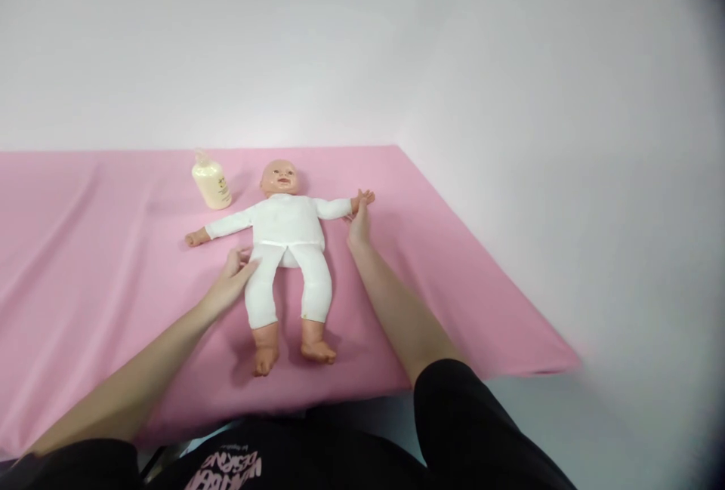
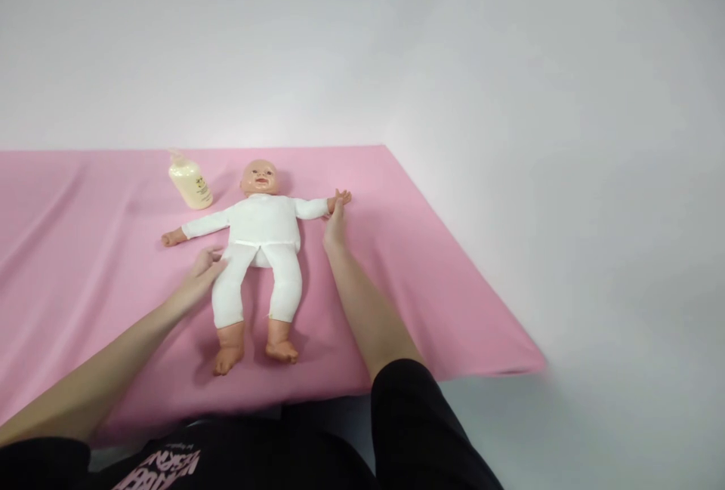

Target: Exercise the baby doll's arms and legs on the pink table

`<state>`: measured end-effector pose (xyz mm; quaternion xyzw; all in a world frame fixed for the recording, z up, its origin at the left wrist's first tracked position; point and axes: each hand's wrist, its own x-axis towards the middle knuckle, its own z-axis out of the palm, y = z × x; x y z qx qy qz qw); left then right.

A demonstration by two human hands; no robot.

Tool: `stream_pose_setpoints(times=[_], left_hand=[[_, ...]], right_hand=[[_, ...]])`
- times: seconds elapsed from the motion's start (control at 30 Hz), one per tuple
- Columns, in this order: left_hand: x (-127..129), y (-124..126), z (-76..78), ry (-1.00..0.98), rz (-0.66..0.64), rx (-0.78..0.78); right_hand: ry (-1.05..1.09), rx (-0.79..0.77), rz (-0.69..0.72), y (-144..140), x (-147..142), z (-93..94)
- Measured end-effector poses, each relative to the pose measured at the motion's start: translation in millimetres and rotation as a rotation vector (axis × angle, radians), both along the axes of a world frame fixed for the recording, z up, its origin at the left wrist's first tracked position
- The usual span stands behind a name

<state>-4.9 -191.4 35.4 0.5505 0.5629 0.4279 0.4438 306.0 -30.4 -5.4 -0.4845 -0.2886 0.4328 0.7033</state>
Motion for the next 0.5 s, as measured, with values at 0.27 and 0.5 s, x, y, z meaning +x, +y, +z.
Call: stream_pose_setpoints(times=[0.27, 0.5], left_hand=[[51, 85, 43.9, 0.254, -0.233, 0.418], [196, 171, 41.5, 0.283, -0.467, 0.170]], right_hand=[[-0.173, 0.052, 0.041, -4, -1, -5.4], [-0.127, 0.082, 0.099, -1, -9, -10.4]])
